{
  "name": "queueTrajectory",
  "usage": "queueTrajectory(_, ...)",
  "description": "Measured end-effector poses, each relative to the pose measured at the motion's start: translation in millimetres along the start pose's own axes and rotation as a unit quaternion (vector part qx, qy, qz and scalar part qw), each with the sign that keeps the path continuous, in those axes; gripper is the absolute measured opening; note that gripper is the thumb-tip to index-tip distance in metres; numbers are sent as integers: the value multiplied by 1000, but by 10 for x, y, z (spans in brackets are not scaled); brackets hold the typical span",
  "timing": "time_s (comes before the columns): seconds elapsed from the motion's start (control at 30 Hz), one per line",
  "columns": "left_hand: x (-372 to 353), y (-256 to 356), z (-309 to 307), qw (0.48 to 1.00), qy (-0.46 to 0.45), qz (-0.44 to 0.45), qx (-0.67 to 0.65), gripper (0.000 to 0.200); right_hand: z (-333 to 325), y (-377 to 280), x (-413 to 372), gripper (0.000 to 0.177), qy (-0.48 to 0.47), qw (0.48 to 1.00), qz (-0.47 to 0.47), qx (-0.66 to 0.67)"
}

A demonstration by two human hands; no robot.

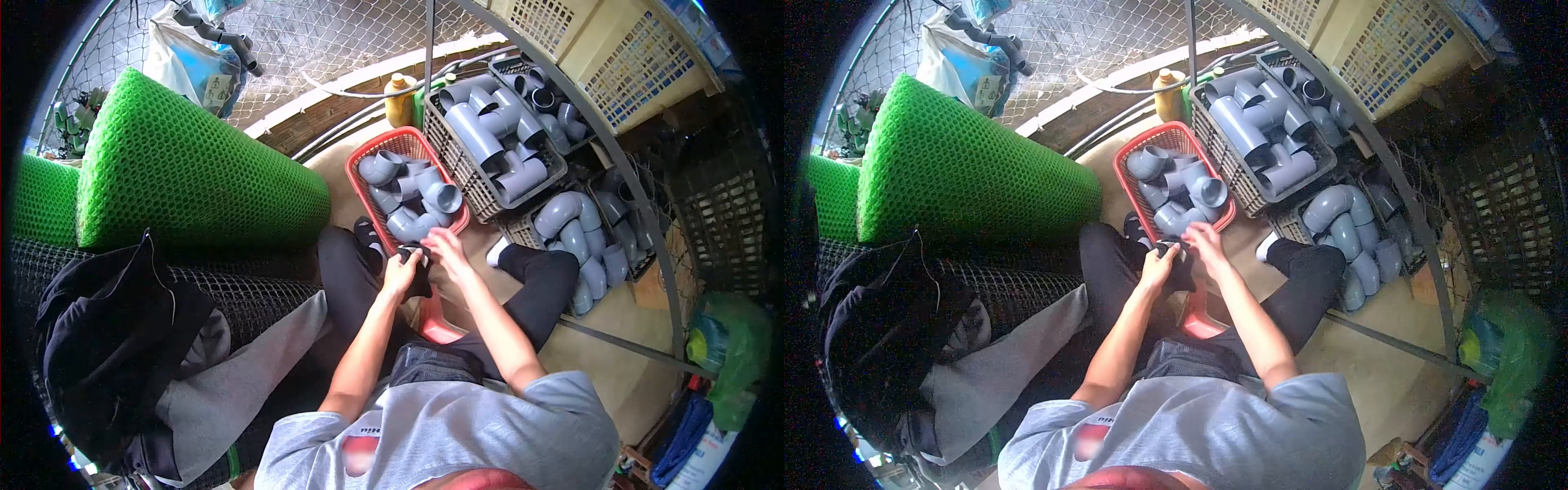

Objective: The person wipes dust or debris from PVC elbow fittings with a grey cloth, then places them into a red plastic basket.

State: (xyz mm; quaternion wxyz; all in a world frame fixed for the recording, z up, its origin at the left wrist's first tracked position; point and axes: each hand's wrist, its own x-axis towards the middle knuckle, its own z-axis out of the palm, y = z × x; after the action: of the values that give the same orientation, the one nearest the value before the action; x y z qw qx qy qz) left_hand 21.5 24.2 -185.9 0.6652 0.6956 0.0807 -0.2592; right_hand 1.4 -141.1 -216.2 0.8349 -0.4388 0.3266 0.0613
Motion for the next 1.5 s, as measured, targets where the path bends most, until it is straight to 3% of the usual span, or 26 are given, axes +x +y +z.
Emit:
queueTrajectory(0.07,-11,14,27,992,-82,-56,-81,23,-9,93,-190,37,-47,973,-90,-208)
queueTrajectory(0.13,-9,-2,42,990,-105,-55,-73,29,22,-45,-428,35,-35,982,-95,-160)
queueTrajectory(0.2,-33,122,4,990,-116,-43,-72,30,1,-261,-630,36,-115,962,-96,-227)
queueTrajectory(0.23,-44,221,-20,990,-119,-59,-54,31,21,-352,-770,34,-101,961,-90,-243)
queueTrajectory(0.27,-16,268,-39,990,-132,-33,-47,31,32,-553,-926,30,-67,914,-64,-395)
queueTrajectory(0.37,-5,439,-61,981,-179,-63,28,30,-232,-543,-981,23,-89,893,-115,-425)
queueTrajectory(0.43,-43,535,-28,978,-193,-33,65,29,-386,-499,-1021,20,-29,827,-332,-453)
queueTrajectory(0.47,-67,588,-19,973,-206,-2,101,28,-401,-548,-1084,20,-29,827,-333,-453)
queueTrajectory(0.53,-80,616,-39,967,-214,-16,135,27,-455,-671,-1226,25,-5,891,-256,-375)
queueTrajectory(0.6,133,176,-66,985,-164,-28,48,25,-519,-792,-1316,31,8,885,-208,-417)
queueTrajectory(0.73,202,-8,-23,971,-181,47,150,19,-636,-751,-1349,39,55,864,-212,-453)
queueTrajectory(0.8,178,-3,-29,968,-204,20,148,18,-701,-657,-1306,36,48,883,-196,-423)
queueTrajectory(0.87,123,-12,-27,944,-290,103,124,23,-662,-589,-1323,29,34,897,-204,-391)
queueTrajectory(0.9,119,11,-40,933,-332,84,108,35,-596,-607,-1366,28,2,901,-192,-390)
queueTrajectory(0.97,-12,134,37,927,-338,112,117,45,-590,-566,-1311,34,-64,903,-176,-388)
queueTrajectory(1.07,-172,344,46,915,-358,140,124,59,-493,-470,-1229,35,-90,903,-200,-368)
queueTrajectory(1.13,-100,242,5,920,-376,32,108,51,-444,-469,-1202,36,-84,896,-212,-382)
queueTrajectory(1.17,61,29,-24,914,-387,28,118,38,-438,-460,-1177,35,-66,886,-219,-403)
queueTrajectory(1.27,32,51,2,935,-307,86,157,28,-421,-547,-1230,32,-19,848,-226,-478)
queueTrajectory(1.4,13,164,-20,910,-227,159,307,30,-572,-584,-1234,36,19,781,-190,-595)
queueTrajectory(1.5,-34,253,-11,931,-214,96,279,29,-579,-759,-1307,32,24,771,-157,-616)
